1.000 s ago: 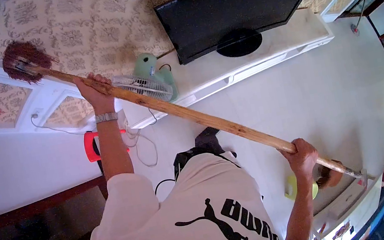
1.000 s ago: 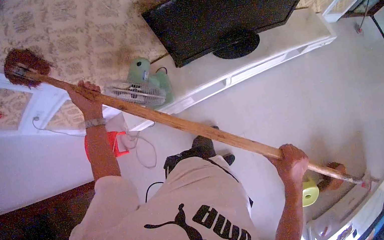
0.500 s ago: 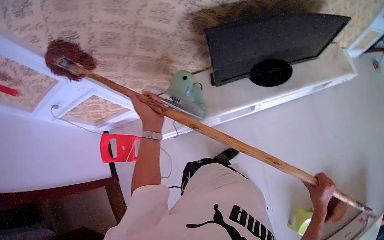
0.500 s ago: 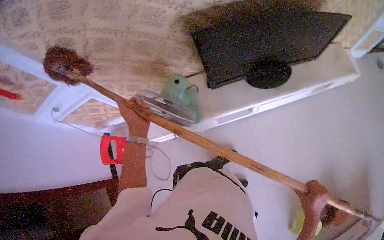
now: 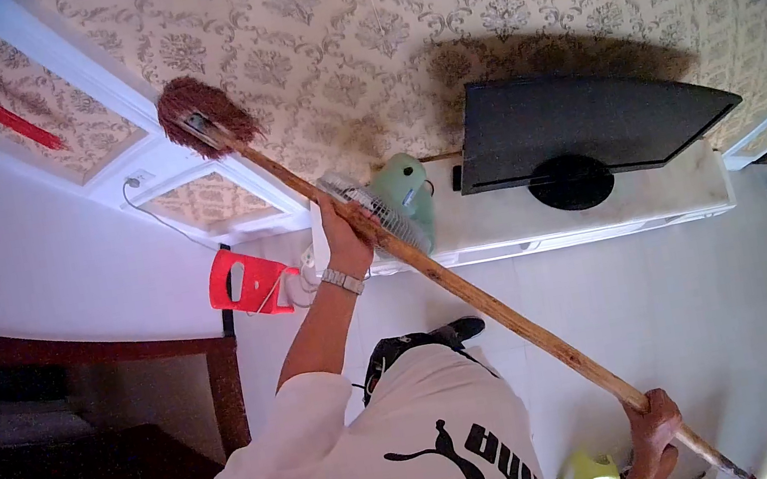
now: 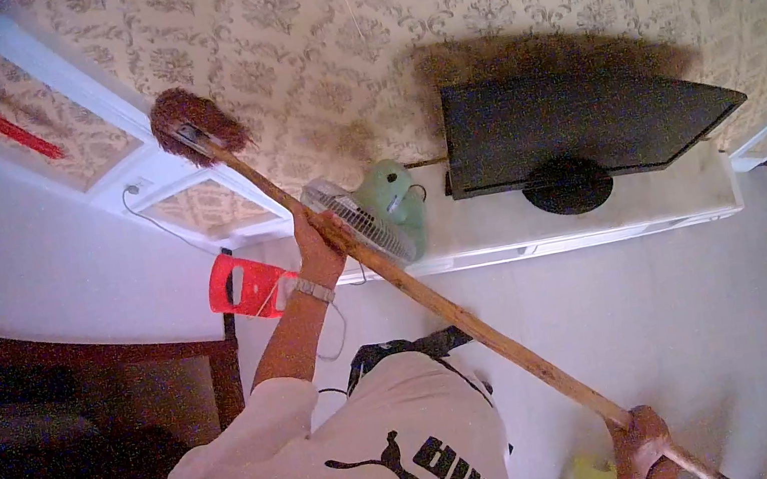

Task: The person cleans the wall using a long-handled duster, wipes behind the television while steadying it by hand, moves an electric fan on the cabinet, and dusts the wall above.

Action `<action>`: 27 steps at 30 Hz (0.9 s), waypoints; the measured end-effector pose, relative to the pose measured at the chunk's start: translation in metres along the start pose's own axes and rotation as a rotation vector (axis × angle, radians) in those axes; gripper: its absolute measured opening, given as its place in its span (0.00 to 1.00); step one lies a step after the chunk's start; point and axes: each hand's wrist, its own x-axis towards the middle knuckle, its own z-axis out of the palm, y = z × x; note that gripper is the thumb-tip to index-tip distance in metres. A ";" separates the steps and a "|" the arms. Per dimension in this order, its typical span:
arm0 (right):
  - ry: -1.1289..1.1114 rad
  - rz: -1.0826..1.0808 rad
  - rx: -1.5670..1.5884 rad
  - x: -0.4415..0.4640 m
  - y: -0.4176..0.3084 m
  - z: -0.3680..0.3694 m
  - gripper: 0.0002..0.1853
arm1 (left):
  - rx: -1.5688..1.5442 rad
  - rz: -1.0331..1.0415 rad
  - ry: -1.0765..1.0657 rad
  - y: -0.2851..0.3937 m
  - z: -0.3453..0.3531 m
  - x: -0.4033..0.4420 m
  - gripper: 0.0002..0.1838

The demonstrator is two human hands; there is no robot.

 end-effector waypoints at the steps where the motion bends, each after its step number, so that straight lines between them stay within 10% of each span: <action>1: 0.015 -0.018 -0.007 0.002 -0.002 -0.006 0.22 | -0.026 -0.037 0.022 -0.003 -0.007 0.009 0.30; 17: -0.048 0.264 0.228 -0.028 0.004 0.000 0.18 | 0.061 0.189 -0.358 0.077 0.123 -0.099 0.27; 27: -0.047 0.264 0.292 -0.111 0.019 0.067 0.14 | 0.288 0.133 -0.392 -0.008 0.093 -0.093 0.23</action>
